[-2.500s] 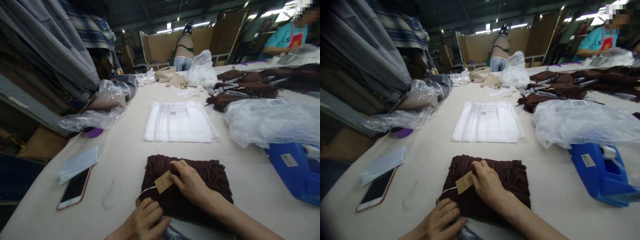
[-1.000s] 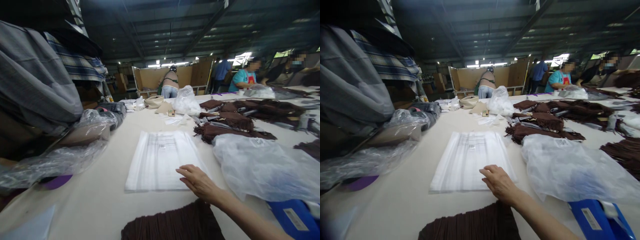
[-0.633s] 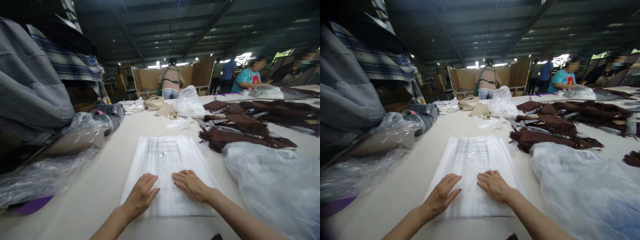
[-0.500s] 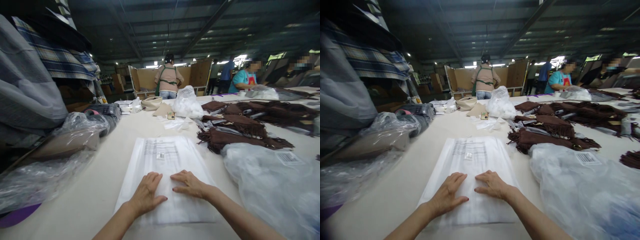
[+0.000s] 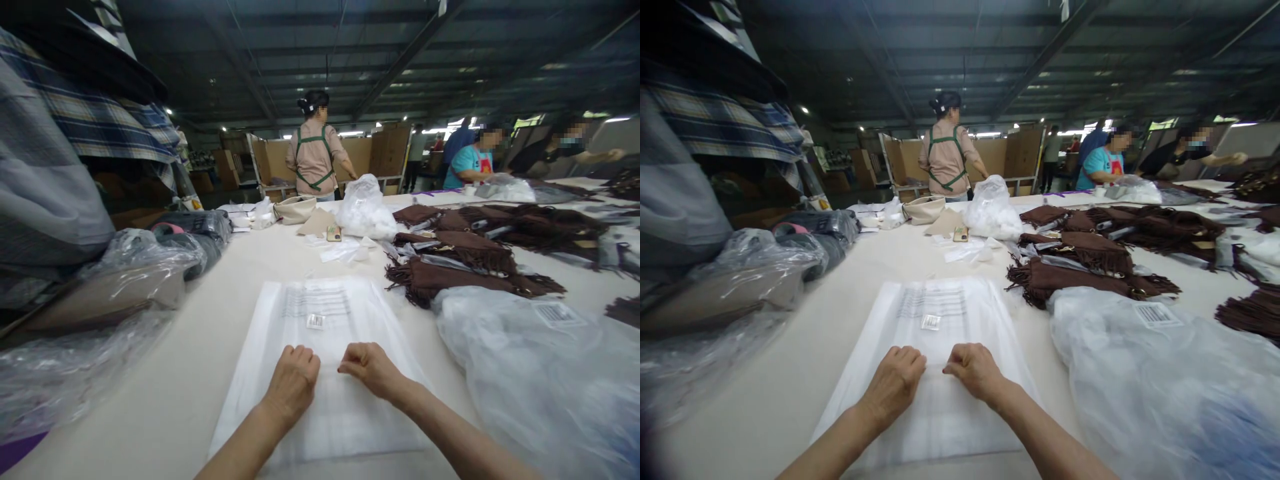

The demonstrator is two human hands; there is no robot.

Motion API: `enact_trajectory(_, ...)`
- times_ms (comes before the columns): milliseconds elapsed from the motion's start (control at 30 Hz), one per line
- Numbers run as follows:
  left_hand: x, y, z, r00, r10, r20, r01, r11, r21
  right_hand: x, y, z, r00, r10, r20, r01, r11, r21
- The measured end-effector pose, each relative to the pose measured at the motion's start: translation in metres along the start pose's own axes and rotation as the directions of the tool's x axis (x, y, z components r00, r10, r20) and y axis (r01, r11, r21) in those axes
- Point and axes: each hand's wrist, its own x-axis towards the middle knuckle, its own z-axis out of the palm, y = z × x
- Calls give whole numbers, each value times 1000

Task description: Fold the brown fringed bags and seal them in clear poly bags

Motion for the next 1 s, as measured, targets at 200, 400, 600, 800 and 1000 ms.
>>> enact_trajectory(200,-44,-24,-13,995,12,-98,4,987,161,-57,7,-19,963,-247,-108,217,948,-234)
enact_trajectory(400,-111,-43,-27,984,-31,-177,69,974,214,-107,33,-28,918,-304,-254,209,917,-340)
enact_trajectory(600,-132,-35,-45,895,-442,-52,445,888,115,-122,25,-23,927,-67,-369,23,992,-124)
enact_trajectory(800,-151,-12,-48,354,-910,215,768,152,-622,-136,15,-8,841,391,-375,-249,893,374)
enact_trajectory(1000,-162,-3,-37,105,-901,421,491,-322,-810,-136,0,3,767,640,-47,-354,484,800)
